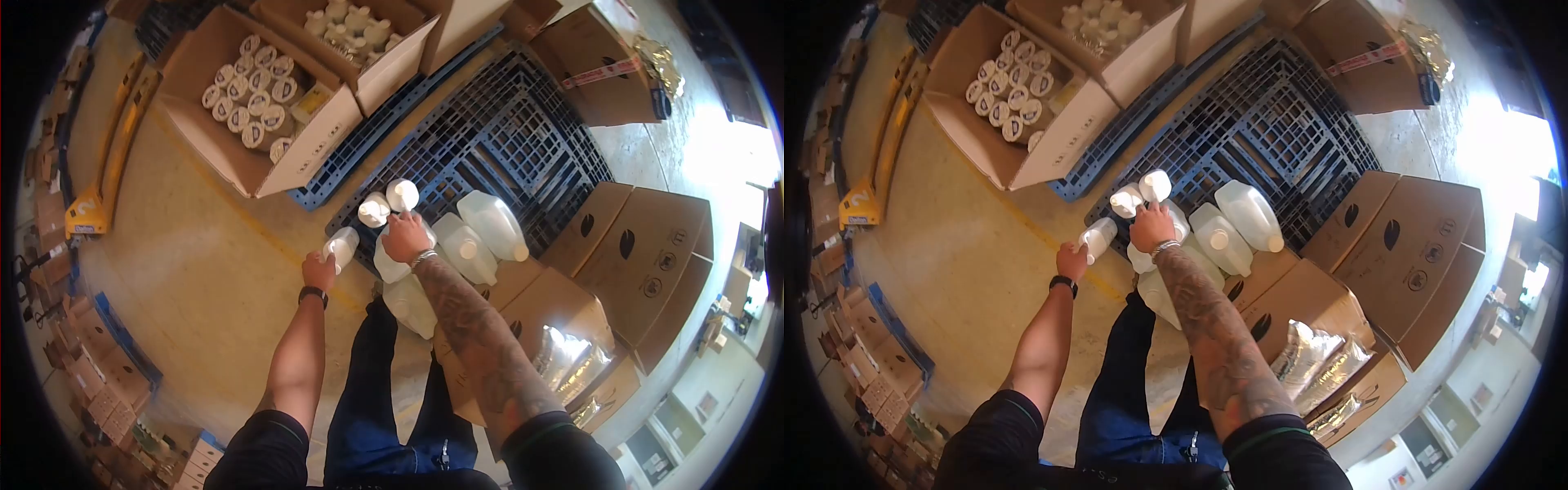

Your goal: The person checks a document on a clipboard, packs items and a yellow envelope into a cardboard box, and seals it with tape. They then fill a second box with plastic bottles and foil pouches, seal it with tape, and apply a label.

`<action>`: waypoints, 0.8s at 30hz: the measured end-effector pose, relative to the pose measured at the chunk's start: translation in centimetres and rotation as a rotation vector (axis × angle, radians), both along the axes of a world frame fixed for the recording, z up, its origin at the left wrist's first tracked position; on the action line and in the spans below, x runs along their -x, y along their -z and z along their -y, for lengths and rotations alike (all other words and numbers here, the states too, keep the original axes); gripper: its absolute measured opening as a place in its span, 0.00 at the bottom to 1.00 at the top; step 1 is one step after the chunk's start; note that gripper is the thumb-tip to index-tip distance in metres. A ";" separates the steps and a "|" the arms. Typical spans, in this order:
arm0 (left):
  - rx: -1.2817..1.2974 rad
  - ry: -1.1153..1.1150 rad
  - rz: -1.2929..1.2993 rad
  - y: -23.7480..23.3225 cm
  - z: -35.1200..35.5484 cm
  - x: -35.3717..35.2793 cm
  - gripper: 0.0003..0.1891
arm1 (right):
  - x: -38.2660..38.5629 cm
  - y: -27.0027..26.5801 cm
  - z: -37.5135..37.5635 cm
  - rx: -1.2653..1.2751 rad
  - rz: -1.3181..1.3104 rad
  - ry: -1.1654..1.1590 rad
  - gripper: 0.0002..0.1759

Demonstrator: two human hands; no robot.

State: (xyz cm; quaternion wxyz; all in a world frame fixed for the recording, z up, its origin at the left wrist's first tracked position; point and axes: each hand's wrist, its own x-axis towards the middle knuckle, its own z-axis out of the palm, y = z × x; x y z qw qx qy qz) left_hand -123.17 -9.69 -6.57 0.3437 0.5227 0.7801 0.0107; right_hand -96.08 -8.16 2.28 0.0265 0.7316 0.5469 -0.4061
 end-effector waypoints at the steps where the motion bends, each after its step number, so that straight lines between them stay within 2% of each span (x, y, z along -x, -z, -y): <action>1: 0.023 -0.035 0.069 1.2 -0.2 0.2 0.23 | 1.2 1.7 0.1 -0.038 0.046 0.021 0.19; 3: 0.052 -0.109 0.210 2.3 -0.7 -0.3 0.22 | 2.8 6.1 0.5 -0.130 0.141 0.061 0.18; 4: 0.060 -0.042 0.155 2.5 -0.5 -0.4 0.23 | 3.8 8.4 1.2 -0.297 0.183 0.129 0.16; 9: 0.077 0.248 -0.008 5.2 -0.5 0.3 0.27 | 4.9 6.8 -1.4 -0.158 0.098 0.315 0.16; 11: 0.034 0.344 -0.090 5.5 0.3 1.3 0.27 | 5.2 6.4 -1.2 -0.217 0.119 0.219 0.15; 12: 0.039 0.315 -0.125 6.2 1.4 2.3 0.26 | 5.0 5.1 -1.1 -0.288 0.073 0.217 0.15; 13: 0.051 0.288 -0.161 6.3 2.8 3.2 0.26 | 4.8 3.4 -0.5 -0.352 0.026 0.215 0.15; 15: 0.007 0.223 0.020 0.3 3.6 3.6 0.25 | 3.0 -1.1 1.7 -0.502 -0.144 0.148 0.14; 17: -0.028 0.250 -0.010 -1.5 5.6 5.3 0.24 | -0.3 -12.1 4.1 -0.543 -0.251 0.118 0.13; 20: 0.007 0.326 -0.034 -7.3 7.2 6.7 0.21 | -6.7 -29.3 8.1 -0.532 -0.376 0.079 0.15; 22: 0.027 0.474 -0.133 -9.0 8.3 8.8 0.22 | -10.5 -35.2 12.5 -0.679 -0.596 0.276 0.25; 23: 0.038 0.560 -0.223 -9.3 8.8 9.5 0.23 | -11.8 -37.0 14.4 -0.845 -0.786 0.456 0.33; 24: 0.192 0.534 -0.218 -12.1 8.5 9.0 0.26 | -12.2 -38.6 14.7 -0.892 -0.954 0.498 0.42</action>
